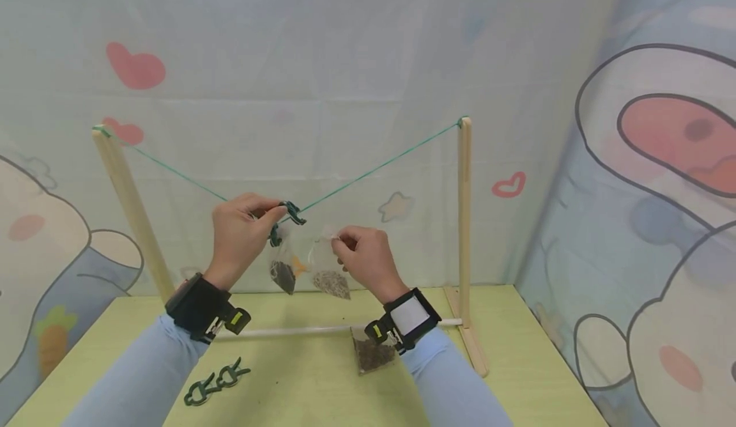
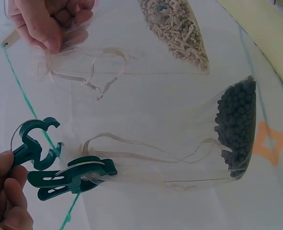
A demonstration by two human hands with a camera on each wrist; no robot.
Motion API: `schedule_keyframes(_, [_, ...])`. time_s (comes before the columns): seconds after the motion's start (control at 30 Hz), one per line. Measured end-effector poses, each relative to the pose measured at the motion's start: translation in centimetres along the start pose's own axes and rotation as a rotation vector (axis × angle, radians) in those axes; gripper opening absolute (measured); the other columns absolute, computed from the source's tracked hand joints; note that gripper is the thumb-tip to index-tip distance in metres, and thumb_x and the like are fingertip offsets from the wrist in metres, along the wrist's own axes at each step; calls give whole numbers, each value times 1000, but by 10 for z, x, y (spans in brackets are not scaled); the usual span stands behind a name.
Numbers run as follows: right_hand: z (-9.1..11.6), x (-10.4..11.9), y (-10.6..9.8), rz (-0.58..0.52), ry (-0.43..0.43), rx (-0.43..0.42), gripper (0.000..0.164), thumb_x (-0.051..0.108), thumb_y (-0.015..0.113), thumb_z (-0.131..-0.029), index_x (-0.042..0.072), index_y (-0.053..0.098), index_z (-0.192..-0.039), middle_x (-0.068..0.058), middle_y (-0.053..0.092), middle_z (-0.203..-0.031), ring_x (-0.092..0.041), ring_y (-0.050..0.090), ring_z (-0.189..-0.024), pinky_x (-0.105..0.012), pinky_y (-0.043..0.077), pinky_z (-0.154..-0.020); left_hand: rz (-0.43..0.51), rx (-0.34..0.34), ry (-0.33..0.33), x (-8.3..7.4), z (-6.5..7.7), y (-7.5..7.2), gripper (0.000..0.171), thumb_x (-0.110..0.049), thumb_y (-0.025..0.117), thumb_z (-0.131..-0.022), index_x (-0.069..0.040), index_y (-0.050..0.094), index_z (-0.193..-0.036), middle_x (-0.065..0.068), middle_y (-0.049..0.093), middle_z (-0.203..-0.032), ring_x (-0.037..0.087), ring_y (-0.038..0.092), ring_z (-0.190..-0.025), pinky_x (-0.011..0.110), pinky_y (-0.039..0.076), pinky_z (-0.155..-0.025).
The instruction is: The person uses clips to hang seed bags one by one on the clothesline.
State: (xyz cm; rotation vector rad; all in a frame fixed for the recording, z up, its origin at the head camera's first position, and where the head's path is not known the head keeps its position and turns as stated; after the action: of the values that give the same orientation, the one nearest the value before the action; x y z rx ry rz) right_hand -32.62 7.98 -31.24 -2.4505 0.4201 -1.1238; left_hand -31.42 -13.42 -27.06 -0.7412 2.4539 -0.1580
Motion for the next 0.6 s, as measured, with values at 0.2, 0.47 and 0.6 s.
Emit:
schedule_keyframes(0.2, [-1, -5, 9, -48, 35, -28, 11, 6, 69, -96, 0, 76, -91, -14, 74, -78, -24, 69, -61, -26, 58, -57, -48, 24, -24, 2, 1, 1, 7, -4, 80, -89, 0, 82, -94, 15, 75, -83, 28, 63, -68, 26, 41, -57])
schedule_keyframes(0.47, [-9, -10, 18, -62, 43, -55, 11, 6, 69, -96, 0, 77, -90, -12, 75, -78, -24, 71, -63, -25, 59, -59, -77, 58, -57, 1, 3, 2, 8, -9, 81, -88, -3, 83, -92, 12, 76, -83, 26, 62, -66, 27, 40, -53])
schedule_keyframes(0.6, [-16, -4, 18, -68, 29, -65, 13, 5, 67, -96, 0, 77, -89, -14, 75, -78, -22, 70, -62, -30, 60, -60, -96, 70, -60, 1, 4, 3, 9, -11, 80, -90, -4, 83, -94, 12, 75, -84, 25, 62, -66, 28, 39, -53])
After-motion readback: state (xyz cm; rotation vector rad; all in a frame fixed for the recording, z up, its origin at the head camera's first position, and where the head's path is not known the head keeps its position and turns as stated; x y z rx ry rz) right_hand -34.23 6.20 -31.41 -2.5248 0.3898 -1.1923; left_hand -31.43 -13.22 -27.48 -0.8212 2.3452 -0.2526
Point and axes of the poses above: each hand's wrist, its own z-axis away from the middle knuckle, its own y-axis out of the palm, x = y × z, the point moved 1 cm from there along -z, towards the middle knuckle
